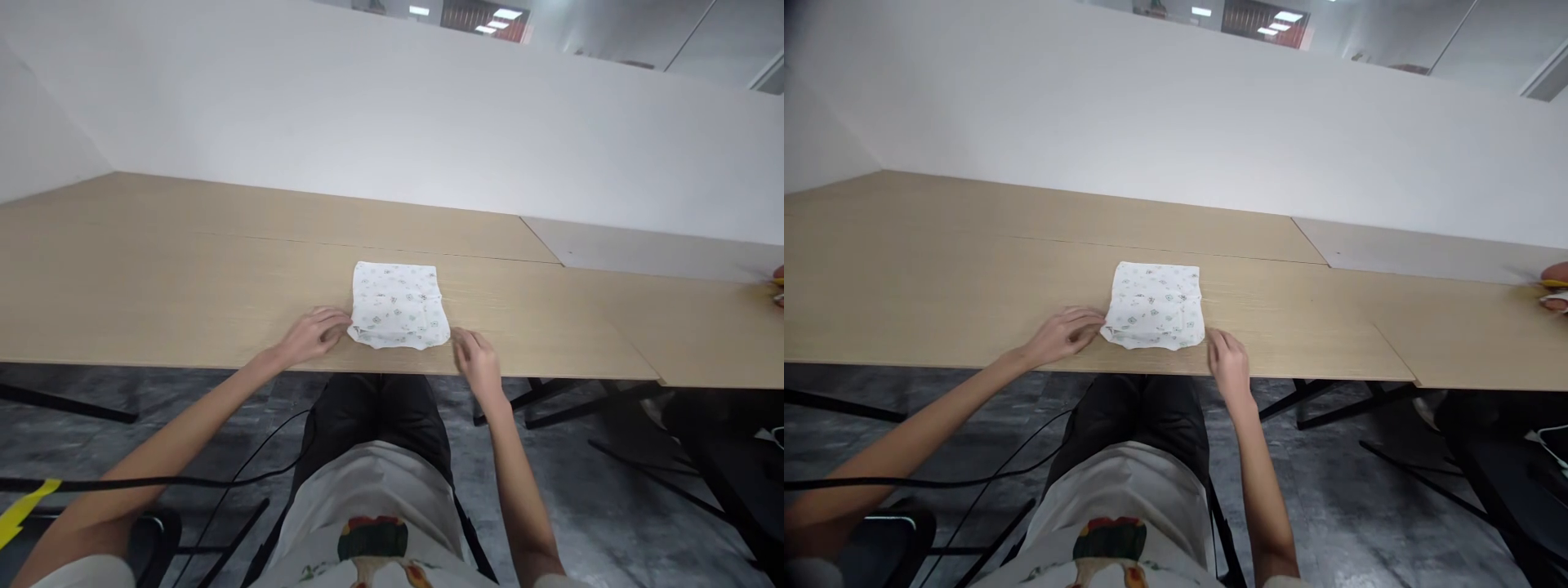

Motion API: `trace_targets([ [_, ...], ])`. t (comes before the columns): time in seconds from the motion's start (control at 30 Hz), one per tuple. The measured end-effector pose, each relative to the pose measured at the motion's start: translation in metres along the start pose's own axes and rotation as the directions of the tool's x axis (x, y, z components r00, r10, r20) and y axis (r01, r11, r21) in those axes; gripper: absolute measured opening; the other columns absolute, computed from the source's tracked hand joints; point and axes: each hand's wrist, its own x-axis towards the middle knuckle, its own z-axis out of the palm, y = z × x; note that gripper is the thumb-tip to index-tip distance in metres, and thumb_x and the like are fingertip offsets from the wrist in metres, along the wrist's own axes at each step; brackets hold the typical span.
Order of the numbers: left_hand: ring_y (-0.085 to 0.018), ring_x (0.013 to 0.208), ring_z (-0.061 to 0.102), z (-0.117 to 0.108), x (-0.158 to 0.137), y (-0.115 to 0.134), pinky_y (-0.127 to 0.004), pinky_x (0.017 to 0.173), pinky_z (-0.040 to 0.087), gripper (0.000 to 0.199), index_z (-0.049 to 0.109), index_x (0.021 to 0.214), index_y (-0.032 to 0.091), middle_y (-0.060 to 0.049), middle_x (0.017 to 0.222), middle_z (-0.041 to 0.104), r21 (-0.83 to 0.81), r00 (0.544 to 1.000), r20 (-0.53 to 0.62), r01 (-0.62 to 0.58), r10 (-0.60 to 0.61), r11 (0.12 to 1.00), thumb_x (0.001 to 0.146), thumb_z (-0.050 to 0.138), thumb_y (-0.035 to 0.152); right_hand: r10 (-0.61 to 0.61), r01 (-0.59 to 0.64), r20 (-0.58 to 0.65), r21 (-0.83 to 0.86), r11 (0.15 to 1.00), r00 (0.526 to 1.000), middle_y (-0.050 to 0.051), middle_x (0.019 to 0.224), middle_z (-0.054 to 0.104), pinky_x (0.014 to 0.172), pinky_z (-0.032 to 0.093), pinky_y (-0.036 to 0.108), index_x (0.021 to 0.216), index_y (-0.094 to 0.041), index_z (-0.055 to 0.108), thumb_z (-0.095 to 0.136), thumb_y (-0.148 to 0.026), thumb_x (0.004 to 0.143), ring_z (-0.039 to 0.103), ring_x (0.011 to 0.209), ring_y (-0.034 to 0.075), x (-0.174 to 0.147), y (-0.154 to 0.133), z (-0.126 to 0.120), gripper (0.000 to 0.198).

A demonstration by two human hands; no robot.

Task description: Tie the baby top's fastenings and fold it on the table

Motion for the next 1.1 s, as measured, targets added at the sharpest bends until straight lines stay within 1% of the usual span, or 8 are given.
trace_targets([
  [0.13,-0.023,0.11,0.058,0.007,0.0,-0.002,-0.041,0.098,0.043,0.032,0.066,0.112,0.024,-0.007,0.116,0.066,0.009,1.0,-0.025,0.002,-0.002,1.0,0.089,0.045,0.035,-0.123,0.125,0.131,-0.004,0.992,0.984,0.01,0.105,0.066,0.082,0.052,0.036,0.109,-0.018,0.065,0.046,-0.01,0.085,0.062,0.096,0.022,0.026,0.017,0.012,0.032],
  [0.27,-0.022,0.104,0.06,0.014,0.011,-0.001,-0.038,0.092,0.045,0.03,0.069,0.101,0.023,-0.008,0.109,0.068,0.036,0.997,-0.025,-0.067,0.068,0.997,0.092,0.043,0.036,-0.142,0.145,0.16,-0.005,0.989,0.977,0.011,0.101,0.065,0.079,0.052,0.036,0.099,-0.017,0.069,0.048,-0.01,0.085,0.063,0.093,0.022,0.03,0.021,0.018,0.026],
  [0.47,-0.02,0.095,0.062,0.004,-0.002,0.019,-0.035,0.086,0.047,0.029,0.07,0.097,0.023,-0.007,0.1,0.07,0.049,0.993,-0.047,-0.106,0.108,0.993,0.093,0.042,0.031,-0.141,0.106,0.139,0.235,0.966,0.98,0.01,0.101,0.064,0.083,0.051,0.037,0.1,-0.017,0.068,0.049,-0.018,0.087,0.061,0.096,0.021,0.017,0.011,-0.009,0.023],
  [0.6,-0.02,0.093,0.063,-0.015,-0.017,0.041,-0.036,0.087,0.048,0.028,0.069,0.102,0.025,-0.006,0.097,0.071,-0.082,0.992,-0.112,-0.061,0.052,0.995,0.091,0.044,0.032,-0.08,0.028,0.13,0.36,0.933,0.988,0.008,0.102,0.065,0.086,0.05,0.039,0.1,-0.021,0.069,0.053,-0.023,0.085,0.061,0.097,0.021,0.009,-0.007,-0.037,0.022],
  [0.73,-0.023,0.097,0.061,-0.031,-0.005,0.045,-0.038,0.09,0.047,0.034,0.068,0.107,0.023,-0.007,0.105,0.069,-0.232,0.976,-0.181,0.076,-0.119,0.97,0.09,0.045,0.041,0.044,-0.108,0.151,0.45,0.886,0.988,0.007,0.097,0.069,0.086,0.049,0.038,0.093,-0.02,0.072,0.056,-0.025,0.08,0.063,0.094,0.022,0.023,-0.012,-0.044,0.021],
  [0.87,-0.024,0.1,0.06,-0.028,0.03,0.021,-0.036,0.092,0.046,0.05,0.063,0.114,0.018,-0.009,0.112,0.067,-0.364,0.925,-0.196,0.241,-0.326,0.9,0.086,0.044,0.055,0.247,-0.36,0.267,0.58,0.73,0.931,0.009,0.095,0.071,0.08,0.05,0.035,0.093,-0.016,0.072,0.057,-0.029,0.075,0.065,0.088,0.022,0.066,0.002,-0.021,0.027],
  [0.93,-0.024,0.097,0.061,-0.019,0.049,0.001,-0.035,0.091,0.046,0.054,0.06,0.117,0.016,-0.009,0.108,0.067,-0.392,0.912,-0.186,0.272,-0.365,0.879,0.085,0.044,0.056,0.309,-0.454,0.335,0.608,0.651,0.89,0.01,0.094,0.071,0.078,0.05,0.033,0.096,-0.013,0.071,0.057,-0.026,0.071,0.066,0.085,0.021,0.093,0.014,-0.001,0.032],
  [1.1,-0.024,0.096,0.061,0.014,0.079,-0.041,-0.037,0.088,0.046,0.046,0.058,0.118,0.014,-0.011,0.107,0.067,-0.304,0.919,-0.121,0.327,-0.376,0.895,0.084,0.043,0.04,0.498,-0.622,0.372,0.468,0.628,0.783,0.011,0.084,0.07,0.068,0.049,0.028,0.089,-0.009,0.069,0.057,-0.018,0.059,0.063,0.071,0.018,0.142,0.041,0.053,0.034],
])
